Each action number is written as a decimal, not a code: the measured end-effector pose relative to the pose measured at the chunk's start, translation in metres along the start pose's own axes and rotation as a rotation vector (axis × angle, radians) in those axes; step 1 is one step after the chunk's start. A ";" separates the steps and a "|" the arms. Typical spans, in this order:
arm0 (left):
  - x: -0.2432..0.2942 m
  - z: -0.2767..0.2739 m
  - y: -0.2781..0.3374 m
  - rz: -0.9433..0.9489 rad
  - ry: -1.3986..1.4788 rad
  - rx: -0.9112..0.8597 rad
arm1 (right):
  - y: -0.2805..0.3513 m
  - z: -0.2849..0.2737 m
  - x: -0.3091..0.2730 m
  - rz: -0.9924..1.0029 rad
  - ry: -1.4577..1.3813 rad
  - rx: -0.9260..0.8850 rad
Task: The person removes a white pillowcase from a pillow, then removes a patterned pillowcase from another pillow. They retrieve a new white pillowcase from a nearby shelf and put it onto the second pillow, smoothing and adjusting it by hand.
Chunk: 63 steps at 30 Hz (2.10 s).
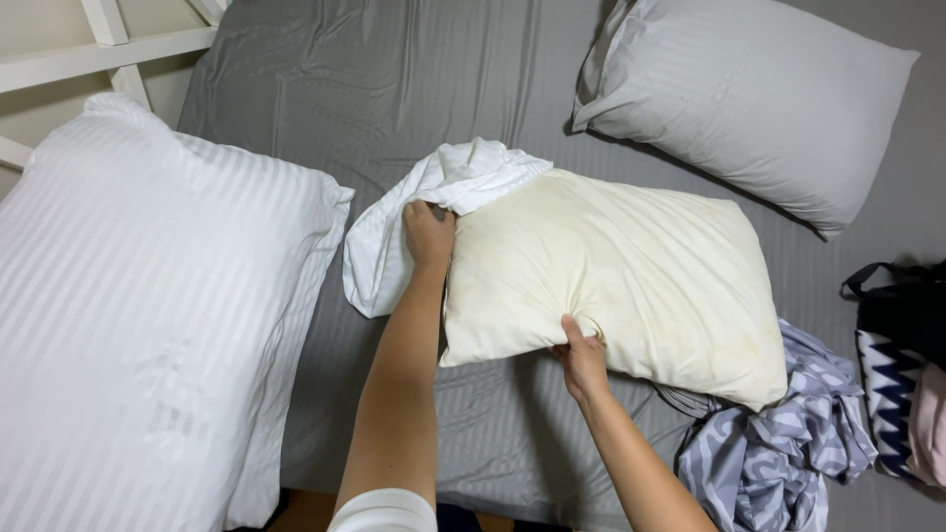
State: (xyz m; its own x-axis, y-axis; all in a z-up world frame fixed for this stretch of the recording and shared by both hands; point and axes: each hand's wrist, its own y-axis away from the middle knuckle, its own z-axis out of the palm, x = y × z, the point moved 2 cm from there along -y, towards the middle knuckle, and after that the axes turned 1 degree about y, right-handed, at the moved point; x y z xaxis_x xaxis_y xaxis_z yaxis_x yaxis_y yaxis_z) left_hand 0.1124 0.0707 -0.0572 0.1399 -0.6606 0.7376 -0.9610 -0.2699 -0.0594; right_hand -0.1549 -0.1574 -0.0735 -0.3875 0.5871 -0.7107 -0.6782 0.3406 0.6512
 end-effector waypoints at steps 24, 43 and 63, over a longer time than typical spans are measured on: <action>-0.102 0.110 -0.054 -0.111 0.343 0.140 | 0.016 0.022 -0.020 0.043 0.075 0.035; -0.018 -0.143 0.181 0.082 0.130 -0.629 | 0.021 0.038 -0.026 0.184 -0.212 -0.197; 0.074 -0.177 0.353 0.256 0.206 -0.123 | 0.130 -0.032 0.022 0.383 0.027 -0.631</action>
State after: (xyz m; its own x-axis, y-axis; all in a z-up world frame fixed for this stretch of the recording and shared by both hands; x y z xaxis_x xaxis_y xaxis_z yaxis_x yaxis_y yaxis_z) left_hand -0.2586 0.0503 0.0953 -0.1479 -0.5374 0.8302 -0.9820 -0.0197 -0.1877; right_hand -0.2716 -0.1235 -0.0129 -0.6786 0.5595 -0.4758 -0.7195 -0.3762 0.5838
